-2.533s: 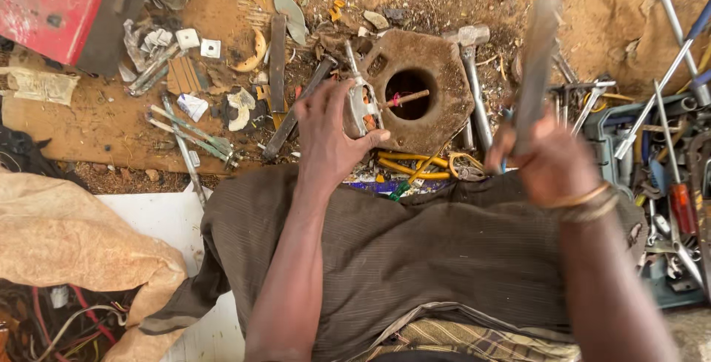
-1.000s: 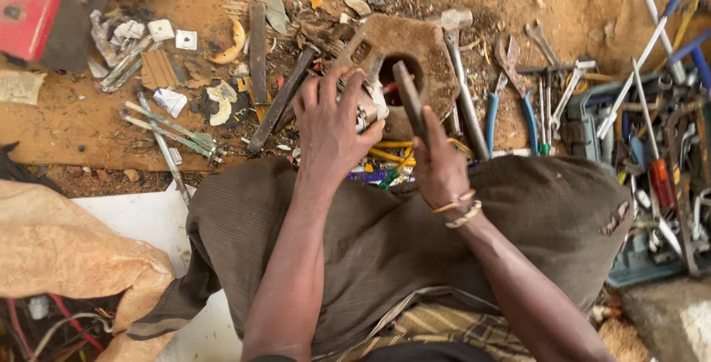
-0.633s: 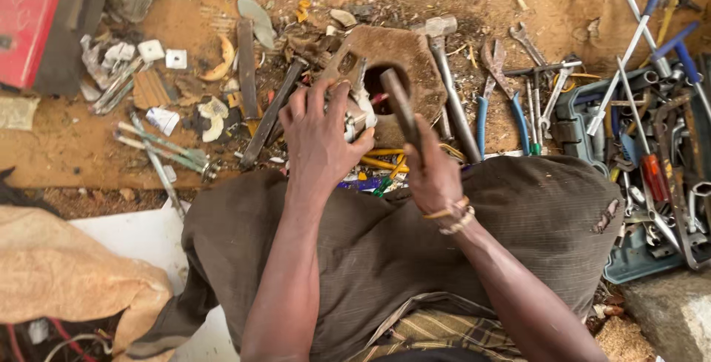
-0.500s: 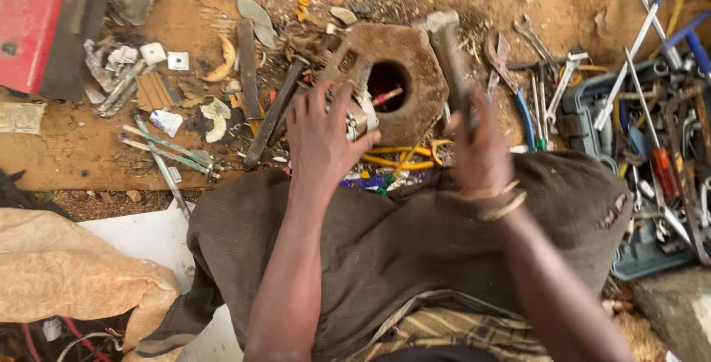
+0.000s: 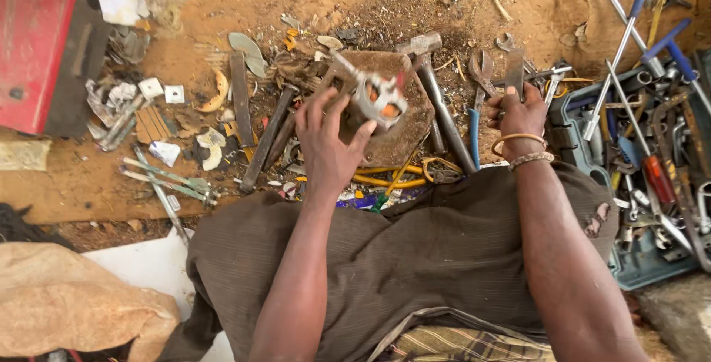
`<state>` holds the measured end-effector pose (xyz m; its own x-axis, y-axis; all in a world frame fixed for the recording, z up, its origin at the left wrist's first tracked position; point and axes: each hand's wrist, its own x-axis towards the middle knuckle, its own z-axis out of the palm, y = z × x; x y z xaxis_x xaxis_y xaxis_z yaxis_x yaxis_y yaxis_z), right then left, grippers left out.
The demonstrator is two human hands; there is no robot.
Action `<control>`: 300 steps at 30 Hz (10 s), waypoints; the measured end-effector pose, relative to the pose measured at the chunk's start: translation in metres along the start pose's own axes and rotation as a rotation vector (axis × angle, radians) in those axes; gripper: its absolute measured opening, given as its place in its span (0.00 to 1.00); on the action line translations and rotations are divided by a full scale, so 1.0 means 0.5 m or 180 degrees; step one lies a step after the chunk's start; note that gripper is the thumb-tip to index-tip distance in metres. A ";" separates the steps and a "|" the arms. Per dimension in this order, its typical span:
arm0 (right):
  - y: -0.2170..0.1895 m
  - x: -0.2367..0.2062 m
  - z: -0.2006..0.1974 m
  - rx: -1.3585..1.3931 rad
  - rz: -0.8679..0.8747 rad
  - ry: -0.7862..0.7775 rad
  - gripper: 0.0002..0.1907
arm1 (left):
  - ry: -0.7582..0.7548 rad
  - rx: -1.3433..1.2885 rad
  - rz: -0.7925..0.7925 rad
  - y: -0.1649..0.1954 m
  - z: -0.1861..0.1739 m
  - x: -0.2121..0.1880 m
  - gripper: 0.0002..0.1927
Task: The person sits on the ground and uses a hammer and chisel to chip away at a white circular electrical component. They then use a screwdriver to pry and adjust parts of the component, followed by pliers to remove a small piece. The person places the component into a yellow bag and continues to work on it with the hammer and chisel.
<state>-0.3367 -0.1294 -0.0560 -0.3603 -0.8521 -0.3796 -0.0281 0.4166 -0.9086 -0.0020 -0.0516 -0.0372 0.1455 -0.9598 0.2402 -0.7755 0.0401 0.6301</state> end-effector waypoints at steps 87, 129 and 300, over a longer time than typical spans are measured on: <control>-0.060 -0.569 -0.126 0.1516 -0.0017 -0.3191 0.50 | -0.1761 -0.4901 -0.1675 0.209 -0.012 -0.247 0.26; -0.058 -0.261 0.046 0.0014 0.1354 -0.3045 0.20 | -0.1296 -0.0126 0.0465 0.037 0.070 0.094 0.51; -0.097 0.029 -0.164 -0.3493 -0.0719 -0.0240 0.11 | 0.0072 0.0995 -0.1904 -0.274 -0.107 0.055 0.18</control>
<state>-0.4170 -0.1359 -0.0033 -0.1869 -0.9449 -0.2689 -0.9051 0.2720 -0.3268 0.1410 -0.0685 -0.0774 0.6154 -0.7854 -0.0662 -0.6981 -0.5821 0.4168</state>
